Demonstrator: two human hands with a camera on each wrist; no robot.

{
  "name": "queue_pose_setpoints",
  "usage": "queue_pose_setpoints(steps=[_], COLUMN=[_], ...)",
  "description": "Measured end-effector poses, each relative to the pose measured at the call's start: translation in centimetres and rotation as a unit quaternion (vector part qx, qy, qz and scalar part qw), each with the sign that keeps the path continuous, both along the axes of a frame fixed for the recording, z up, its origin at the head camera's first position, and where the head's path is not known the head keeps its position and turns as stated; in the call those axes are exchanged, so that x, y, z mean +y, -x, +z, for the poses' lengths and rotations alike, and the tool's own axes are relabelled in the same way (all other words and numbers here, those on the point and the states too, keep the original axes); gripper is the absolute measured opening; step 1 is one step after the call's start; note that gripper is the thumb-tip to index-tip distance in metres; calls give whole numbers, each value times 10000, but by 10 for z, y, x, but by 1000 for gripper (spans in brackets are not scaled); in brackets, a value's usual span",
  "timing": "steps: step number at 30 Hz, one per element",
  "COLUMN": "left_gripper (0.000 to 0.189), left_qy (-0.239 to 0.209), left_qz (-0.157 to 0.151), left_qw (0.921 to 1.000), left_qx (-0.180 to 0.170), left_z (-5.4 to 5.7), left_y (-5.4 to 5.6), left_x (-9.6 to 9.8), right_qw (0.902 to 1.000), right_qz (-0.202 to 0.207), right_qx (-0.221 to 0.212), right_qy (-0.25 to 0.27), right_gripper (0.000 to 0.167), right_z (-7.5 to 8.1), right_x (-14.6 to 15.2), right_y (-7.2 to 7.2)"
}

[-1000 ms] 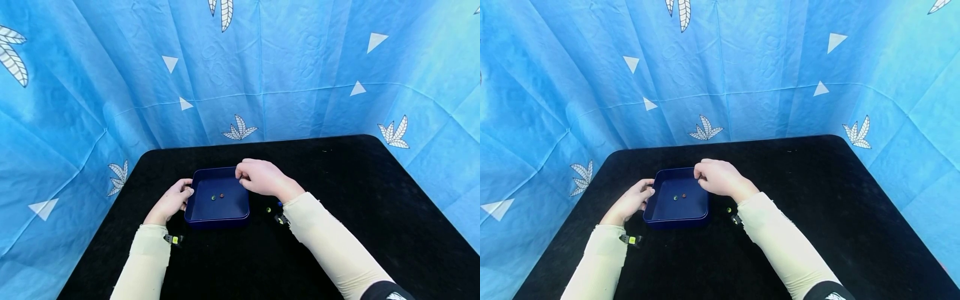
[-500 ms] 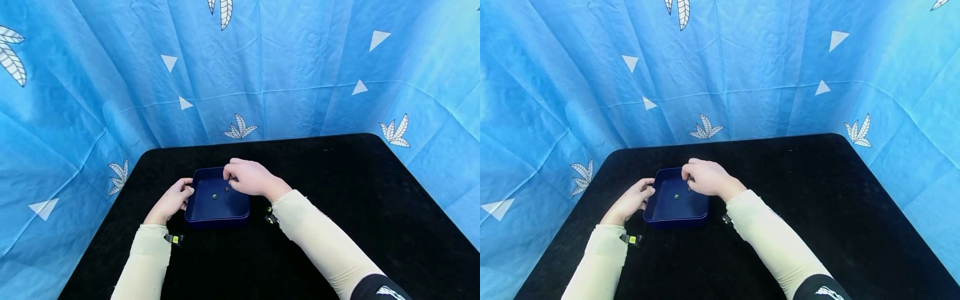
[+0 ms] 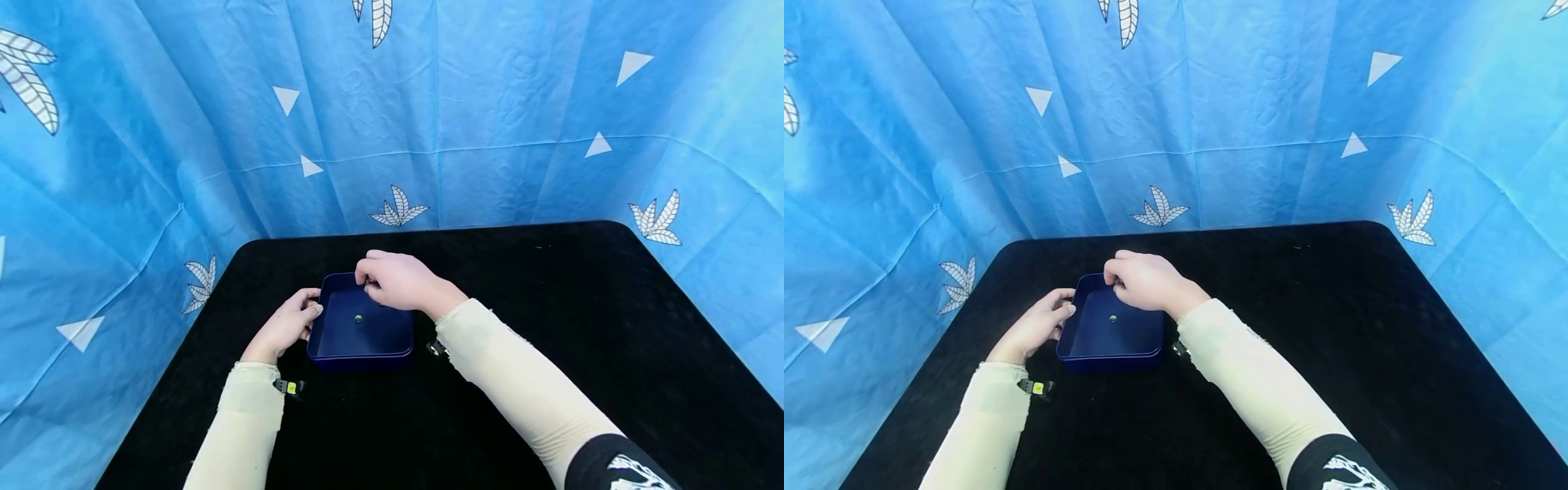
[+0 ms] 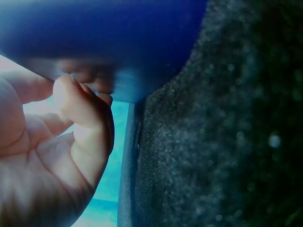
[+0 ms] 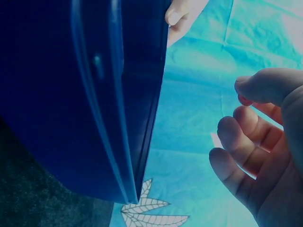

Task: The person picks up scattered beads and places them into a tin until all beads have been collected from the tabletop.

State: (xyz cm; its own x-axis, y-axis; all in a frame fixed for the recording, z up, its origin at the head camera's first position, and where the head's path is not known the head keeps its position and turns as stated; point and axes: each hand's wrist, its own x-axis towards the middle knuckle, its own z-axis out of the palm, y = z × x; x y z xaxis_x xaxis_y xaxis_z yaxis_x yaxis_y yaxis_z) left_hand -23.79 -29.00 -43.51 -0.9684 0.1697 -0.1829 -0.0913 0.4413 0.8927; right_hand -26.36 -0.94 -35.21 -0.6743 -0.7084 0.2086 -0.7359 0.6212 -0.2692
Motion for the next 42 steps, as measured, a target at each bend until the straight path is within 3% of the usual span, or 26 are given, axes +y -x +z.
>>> queue_pose_setpoints(steps=[4, 9, 11, 16, 19, 37, 42], left_gripper=[47, 48, 48, 48, 49, 46, 49], left_qy=[-33, -77, -61, -66, -66, -57, -95], left_qz=[-22, -123, -145, -106, -107, -58, -108], left_qw=[10000, 9999, 9999, 9999, 9999, 10000, 9999], left_qx=[5, -35, -28, -10, 28, 7, -23], left_z=[2, 24, 26, 8, 3, 0, 6], left_y=[-1, -13, -14, -3, -1, -2, -2], left_x=[1, 10, 11, 2, -1, -2, -1], right_qw=[9999, 9999, 9999, 9997, 9996, 9983, 9970], right_qz=[-4, -61, -93, -181, -235, -579, -743], right_qx=[80, -5, -48, -109, -133, -41, -13], right_qy=[84, 111, 89, 75, 86, 78, 196], right_gripper=[18, 19, 19, 18, 19, 14, 8], right_z=[1, 2, 1, -2, -3, -10, -15], right_x=[0, 2, 3, 8, 12, 49, 74], right_y=[2, 1, 1, 2, 1, -6, -10])
